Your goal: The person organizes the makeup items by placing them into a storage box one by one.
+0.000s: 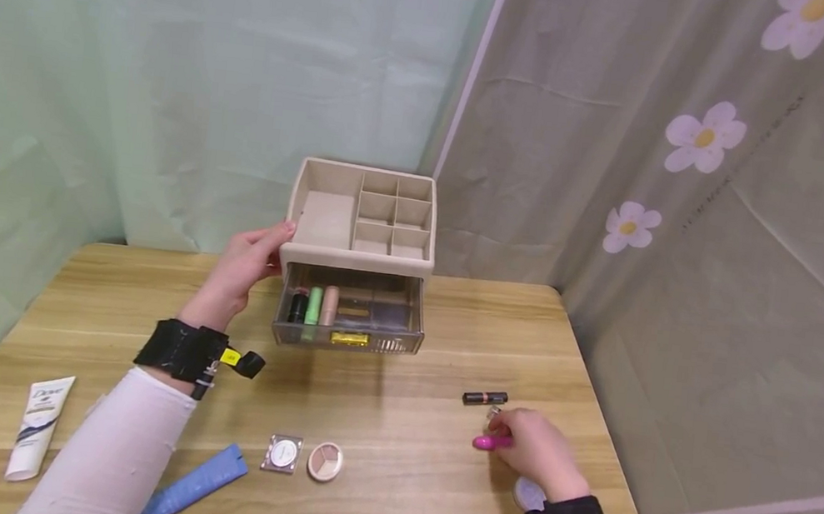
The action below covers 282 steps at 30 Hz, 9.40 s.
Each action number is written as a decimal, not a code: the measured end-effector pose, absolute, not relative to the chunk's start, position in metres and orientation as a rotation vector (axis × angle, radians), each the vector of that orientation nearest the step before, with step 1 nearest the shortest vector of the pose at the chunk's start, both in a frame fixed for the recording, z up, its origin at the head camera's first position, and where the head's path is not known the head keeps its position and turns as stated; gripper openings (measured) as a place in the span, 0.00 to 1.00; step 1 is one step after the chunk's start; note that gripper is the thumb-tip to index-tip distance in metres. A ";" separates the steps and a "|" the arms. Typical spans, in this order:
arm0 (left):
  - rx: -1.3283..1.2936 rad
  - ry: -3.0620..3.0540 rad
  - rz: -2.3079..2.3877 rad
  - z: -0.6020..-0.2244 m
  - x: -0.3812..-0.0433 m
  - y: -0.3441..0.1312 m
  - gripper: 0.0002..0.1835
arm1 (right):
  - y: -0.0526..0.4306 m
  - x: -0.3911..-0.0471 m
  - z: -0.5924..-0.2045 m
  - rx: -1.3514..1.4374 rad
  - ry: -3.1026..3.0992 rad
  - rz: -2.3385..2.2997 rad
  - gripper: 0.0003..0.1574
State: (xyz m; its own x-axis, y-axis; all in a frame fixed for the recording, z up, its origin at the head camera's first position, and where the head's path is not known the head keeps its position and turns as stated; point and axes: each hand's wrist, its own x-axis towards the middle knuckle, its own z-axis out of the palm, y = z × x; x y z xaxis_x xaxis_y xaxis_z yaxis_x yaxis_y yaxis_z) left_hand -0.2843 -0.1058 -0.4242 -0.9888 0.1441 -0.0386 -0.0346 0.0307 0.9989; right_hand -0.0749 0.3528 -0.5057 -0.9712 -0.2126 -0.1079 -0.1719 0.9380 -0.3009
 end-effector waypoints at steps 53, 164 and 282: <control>0.131 2.158 2.096 -0.423 -0.284 -0.105 0.37 | 0.334 -0.079 -0.516 -0.214 2.865 -0.557 0.16; 0.152 2.155 2.107 -0.432 -0.293 -0.105 0.35 | 0.139 -0.219 -0.370 -0.518 2.869 -0.598 0.20; 0.169 2.141 2.121 -0.424 -0.291 -0.108 0.37 | 0.369 -0.102 -0.513 -0.139 2.878 -0.642 0.21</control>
State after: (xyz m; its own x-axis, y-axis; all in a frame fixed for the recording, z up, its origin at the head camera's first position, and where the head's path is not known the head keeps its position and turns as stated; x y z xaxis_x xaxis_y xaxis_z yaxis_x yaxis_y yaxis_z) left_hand -0.2914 -0.1076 -0.4242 -0.9862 0.1653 -0.0088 -0.0071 0.0104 0.9999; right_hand -0.1023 0.3693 -0.5135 -0.9777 -0.1319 -0.1635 -0.0500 0.9020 -0.4288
